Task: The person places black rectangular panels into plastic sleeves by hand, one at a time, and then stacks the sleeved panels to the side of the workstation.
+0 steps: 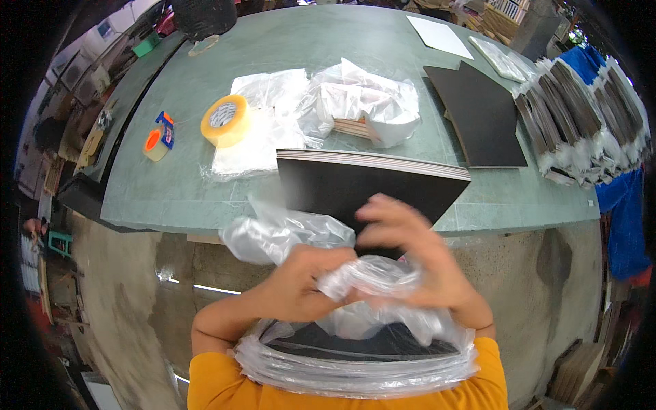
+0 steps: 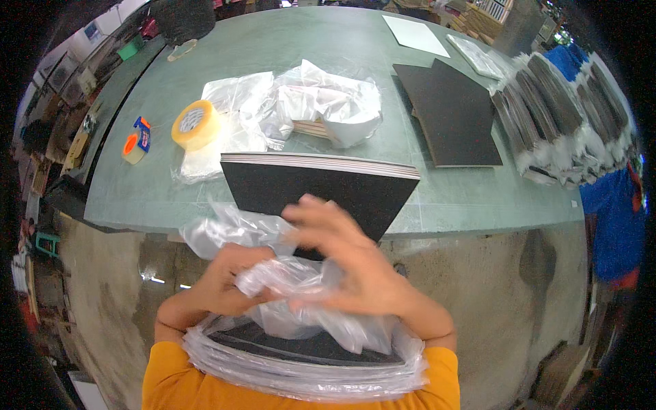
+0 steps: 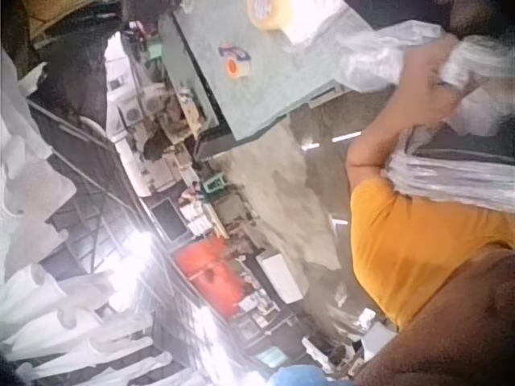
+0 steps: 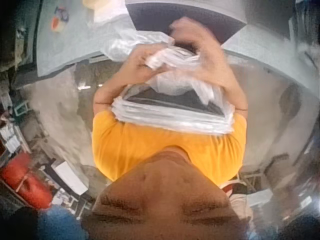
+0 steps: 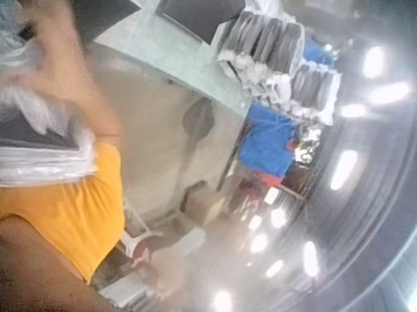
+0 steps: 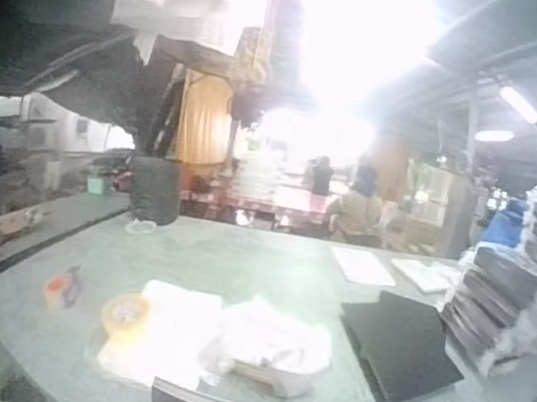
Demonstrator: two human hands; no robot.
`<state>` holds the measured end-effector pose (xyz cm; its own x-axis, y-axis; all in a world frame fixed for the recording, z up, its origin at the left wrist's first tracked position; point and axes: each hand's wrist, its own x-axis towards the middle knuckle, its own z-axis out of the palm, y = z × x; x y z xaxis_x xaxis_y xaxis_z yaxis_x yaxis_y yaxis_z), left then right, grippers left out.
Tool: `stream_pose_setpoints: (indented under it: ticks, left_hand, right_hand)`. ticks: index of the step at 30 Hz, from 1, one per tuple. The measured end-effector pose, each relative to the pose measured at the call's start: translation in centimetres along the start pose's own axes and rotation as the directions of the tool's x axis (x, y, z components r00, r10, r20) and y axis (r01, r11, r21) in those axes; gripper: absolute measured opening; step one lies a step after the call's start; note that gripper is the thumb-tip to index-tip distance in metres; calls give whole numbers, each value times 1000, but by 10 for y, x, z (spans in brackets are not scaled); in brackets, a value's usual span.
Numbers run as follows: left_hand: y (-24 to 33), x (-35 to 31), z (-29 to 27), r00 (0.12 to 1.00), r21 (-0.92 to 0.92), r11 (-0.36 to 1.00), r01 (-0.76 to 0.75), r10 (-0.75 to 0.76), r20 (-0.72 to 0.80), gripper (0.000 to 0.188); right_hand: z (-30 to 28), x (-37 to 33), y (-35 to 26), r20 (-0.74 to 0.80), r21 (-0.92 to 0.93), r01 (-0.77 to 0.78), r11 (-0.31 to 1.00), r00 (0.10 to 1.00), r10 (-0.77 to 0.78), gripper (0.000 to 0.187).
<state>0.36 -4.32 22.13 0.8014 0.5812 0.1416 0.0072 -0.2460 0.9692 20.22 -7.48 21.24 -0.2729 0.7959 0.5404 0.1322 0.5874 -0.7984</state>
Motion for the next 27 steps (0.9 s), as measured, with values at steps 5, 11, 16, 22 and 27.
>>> stream_pose_setpoints:
  ticks: [5, 11, 16, 22, 27]
  left_hand:
    - [-25, 4, -11, 986, -82, 983, 165, -162, 45, 14]
    - [-14, 7, -36, 866, -200, 978, 65, 45, 499, 13]
    - [-4, -1, -45, 905, -362, 924, -125, 256, 340, 22]
    - [-12, -14, -22, 806, 733, 670, -120, -366, 466, 18]
    - [-18, -21, -14, 888, 950, 292, -112, -399, 227, 9]
  right_hand:
    - [0, -4, -2, 418, 174, -852, 494, 518, 746, 19]
    - [-5, -16, 34, 618, 624, -246, 742, 736, -276, 23]
    - [-15, -17, 32, 977, -76, -482, 873, 140, 163, 30]
    - [-32, -68, 40, 302, -917, 40, 397, 722, 622, 26]
    - [-37, -76, 39, 336, -939, 273, 208, 854, 397, 31]
